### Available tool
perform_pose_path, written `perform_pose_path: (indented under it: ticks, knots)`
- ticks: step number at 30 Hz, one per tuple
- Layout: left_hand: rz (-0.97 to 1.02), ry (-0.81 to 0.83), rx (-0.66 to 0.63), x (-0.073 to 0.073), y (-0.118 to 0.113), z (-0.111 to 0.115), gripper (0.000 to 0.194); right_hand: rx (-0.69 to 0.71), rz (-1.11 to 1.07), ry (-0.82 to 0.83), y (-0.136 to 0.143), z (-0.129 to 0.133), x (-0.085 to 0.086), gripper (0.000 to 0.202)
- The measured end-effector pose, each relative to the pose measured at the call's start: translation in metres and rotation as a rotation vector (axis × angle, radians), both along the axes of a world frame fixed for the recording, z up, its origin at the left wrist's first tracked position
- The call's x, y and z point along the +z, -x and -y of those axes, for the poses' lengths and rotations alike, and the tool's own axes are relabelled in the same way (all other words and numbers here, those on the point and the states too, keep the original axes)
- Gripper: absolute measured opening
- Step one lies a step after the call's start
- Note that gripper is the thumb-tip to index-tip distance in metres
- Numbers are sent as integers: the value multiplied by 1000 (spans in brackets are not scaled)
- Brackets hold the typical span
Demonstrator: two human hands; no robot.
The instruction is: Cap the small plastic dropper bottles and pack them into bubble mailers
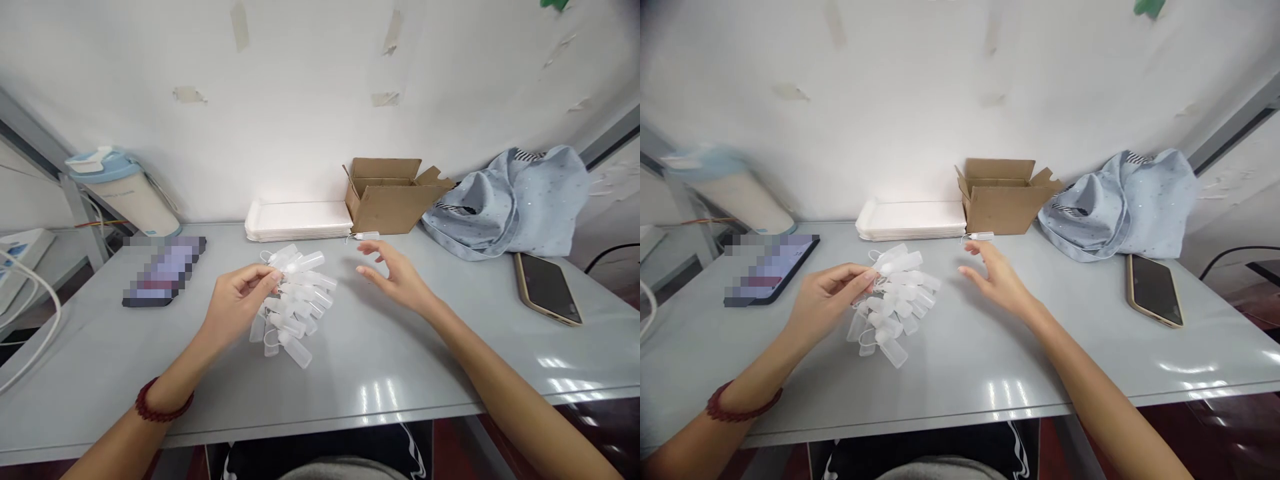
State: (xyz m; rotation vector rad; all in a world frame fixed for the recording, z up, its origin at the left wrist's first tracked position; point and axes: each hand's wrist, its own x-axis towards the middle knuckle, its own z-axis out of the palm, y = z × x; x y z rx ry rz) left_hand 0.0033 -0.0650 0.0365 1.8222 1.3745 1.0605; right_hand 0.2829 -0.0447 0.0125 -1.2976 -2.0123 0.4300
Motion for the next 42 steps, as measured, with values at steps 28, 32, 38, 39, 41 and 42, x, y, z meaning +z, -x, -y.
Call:
perform_pose_path:
  ticks: [28,32,38,39,41,42]
  knots:
    - [-93,-28,202,4,8,-5,21,-129,307,-95,-36,-51,-38,17]
    - [-90,-76,183,6,6,0,22,-105,251,-96,-25,-41,-30,16]
    - [-94,-77,68,6,1,9,22,-26,20,-31,7,1,-4,21]
    - [-97,-65,42,6,-1,11,22,-12,-28,-14,12,8,0,21]
    - [-106,-31,-20,5,-6,13,22,15,-83,26,20,20,6,19]
    - [-112,-11,-58,5,-8,15,22,46,-104,43,24,25,8,19]
